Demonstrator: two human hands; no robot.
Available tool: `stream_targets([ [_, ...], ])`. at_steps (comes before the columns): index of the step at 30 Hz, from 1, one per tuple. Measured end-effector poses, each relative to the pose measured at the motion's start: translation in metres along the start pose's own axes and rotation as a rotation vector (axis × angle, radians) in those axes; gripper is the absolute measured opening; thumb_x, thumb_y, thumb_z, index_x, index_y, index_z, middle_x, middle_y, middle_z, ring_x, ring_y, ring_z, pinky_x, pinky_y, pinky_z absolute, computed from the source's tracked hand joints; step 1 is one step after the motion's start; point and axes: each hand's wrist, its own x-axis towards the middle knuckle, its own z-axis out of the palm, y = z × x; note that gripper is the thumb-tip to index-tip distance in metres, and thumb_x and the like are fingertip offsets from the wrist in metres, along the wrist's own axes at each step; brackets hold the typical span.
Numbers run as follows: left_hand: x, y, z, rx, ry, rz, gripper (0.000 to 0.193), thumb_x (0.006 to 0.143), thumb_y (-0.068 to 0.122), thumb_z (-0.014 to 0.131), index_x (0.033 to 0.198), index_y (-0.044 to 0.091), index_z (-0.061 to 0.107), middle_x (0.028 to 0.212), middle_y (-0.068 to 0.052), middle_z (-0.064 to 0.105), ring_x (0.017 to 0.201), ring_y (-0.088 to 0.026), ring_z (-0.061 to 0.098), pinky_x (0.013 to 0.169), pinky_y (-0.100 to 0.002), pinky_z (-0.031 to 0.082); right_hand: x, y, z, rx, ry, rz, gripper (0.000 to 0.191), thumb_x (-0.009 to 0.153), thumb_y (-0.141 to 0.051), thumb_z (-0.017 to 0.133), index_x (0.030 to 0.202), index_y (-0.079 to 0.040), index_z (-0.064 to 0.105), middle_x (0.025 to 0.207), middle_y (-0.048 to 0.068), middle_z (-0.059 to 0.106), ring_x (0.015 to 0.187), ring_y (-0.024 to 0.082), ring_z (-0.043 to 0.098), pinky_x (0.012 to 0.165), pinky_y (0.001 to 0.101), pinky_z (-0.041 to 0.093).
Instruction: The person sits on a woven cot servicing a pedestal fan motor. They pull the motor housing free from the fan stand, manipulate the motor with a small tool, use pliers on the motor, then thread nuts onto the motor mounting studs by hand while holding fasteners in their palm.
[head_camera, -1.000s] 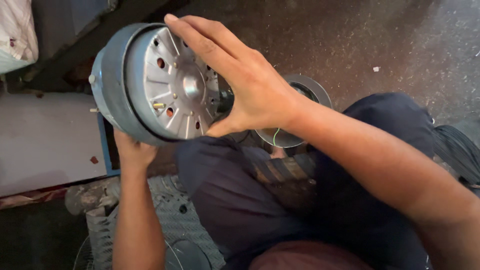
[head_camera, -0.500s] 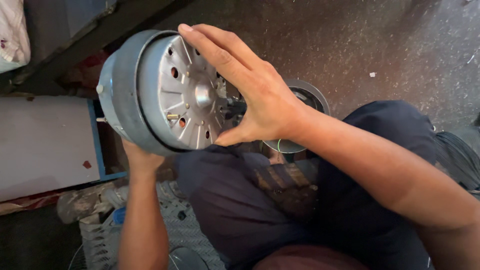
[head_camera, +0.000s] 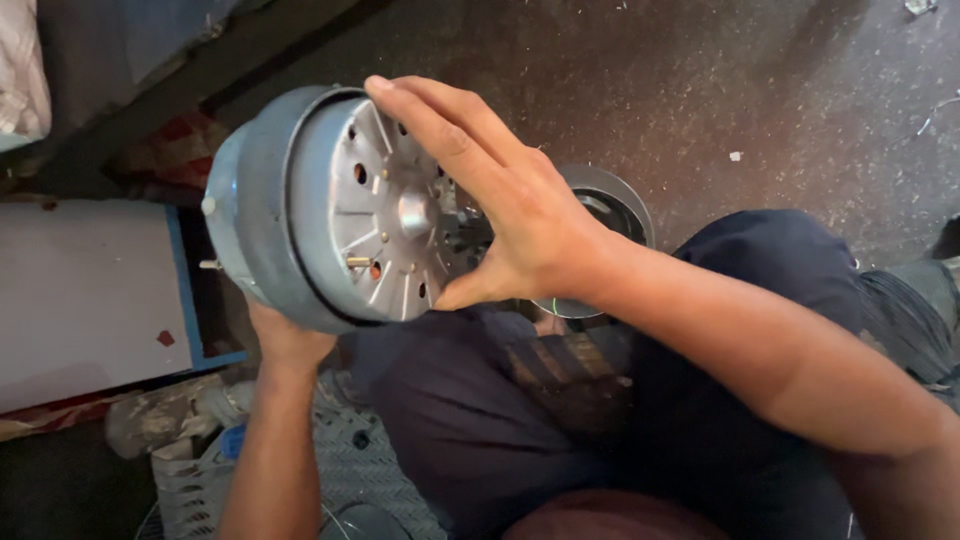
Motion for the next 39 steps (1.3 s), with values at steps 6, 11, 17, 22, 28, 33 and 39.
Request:
stream_targets([
  [6,0.023,-0.010,-0.021,-0.037,-0.230,-0.059,0.046,0.091,0.015,0.066,0.133,0.000,0.061,0.137,-0.020,0.065,0.132,-0.035,0.062,0.113,-0.042,0.046,0.003,-0.003,0.001,-0.046,0.002,0.013,0.125,0.057,-0.022,0.097,0.159,-0.009,0.027,0.158,0.014,0.037,0.146,0.035,0.047,0.122,0.0409,0.048],
  [11,0.040,-0.002,-0.029,-0.158,-0.405,-0.234,0.035,0.084,0.001,0.057,0.117,0.000,0.069,0.114,-0.015,0.076,0.110,-0.028,0.071,0.096,-0.038,0.053,0.003,-0.004,0.006,-0.094,-0.008,0.043,0.126,0.062,-0.033,0.102,0.161,-0.008,0.028,0.162,0.015,0.037,0.149,0.034,0.046,0.121,0.0415,0.048],
  [17,0.094,0.018,-0.047,-0.260,-0.995,-0.340,0.023,0.093,0.007,0.051,0.099,0.006,0.073,0.084,-0.006,0.075,0.076,-0.019,0.071,0.071,-0.035,0.058,0.004,-0.009,0.011,-0.067,-0.010,0.020,0.129,0.065,-0.040,0.102,0.165,-0.007,0.028,0.168,0.017,0.034,0.154,0.036,0.045,0.118,0.0456,0.054],
  [22,0.108,0.030,-0.050,-0.124,-1.047,-0.291,0.022,0.083,0.006,0.058,0.098,0.008,0.074,0.085,-0.010,0.076,0.076,-0.024,0.071,0.072,-0.038,0.057,-0.004,-0.011,0.020,-0.028,-0.007,0.088,0.131,0.062,-0.039,0.101,0.165,-0.004,0.027,0.168,0.017,0.034,0.151,0.031,0.049,0.120,0.0461,0.052],
  [28,0.073,0.035,-0.032,0.091,-0.605,0.113,0.029,0.074,-0.001,0.061,0.100,0.005,0.073,0.097,-0.023,0.071,0.095,-0.043,0.067,0.082,-0.049,0.055,-0.009,-0.007,0.027,0.187,0.059,0.164,0.133,0.060,-0.032,0.101,0.167,-0.003,0.028,0.165,0.014,0.038,0.147,0.026,0.050,0.124,0.0438,0.047],
  [33,0.054,0.031,-0.012,0.037,-0.319,0.181,0.025,0.077,-0.002,0.060,0.099,0.003,0.072,0.094,-0.023,0.071,0.091,-0.043,0.067,0.081,-0.051,0.055,-0.008,-0.007,0.027,0.144,0.065,0.156,0.133,0.057,-0.034,0.101,0.166,-0.004,0.030,0.165,0.012,0.038,0.147,0.025,0.051,0.123,0.0417,0.050],
  [39,0.062,0.028,-0.017,0.173,-0.467,0.237,0.021,0.079,0.003,0.061,0.098,0.000,0.069,0.095,-0.024,0.069,0.090,-0.043,0.068,0.085,-0.051,0.055,-0.008,-0.005,0.024,0.185,0.037,0.147,0.133,0.060,-0.031,0.101,0.167,-0.002,0.027,0.168,0.013,0.034,0.153,0.026,0.045,0.128,0.0446,0.044],
])
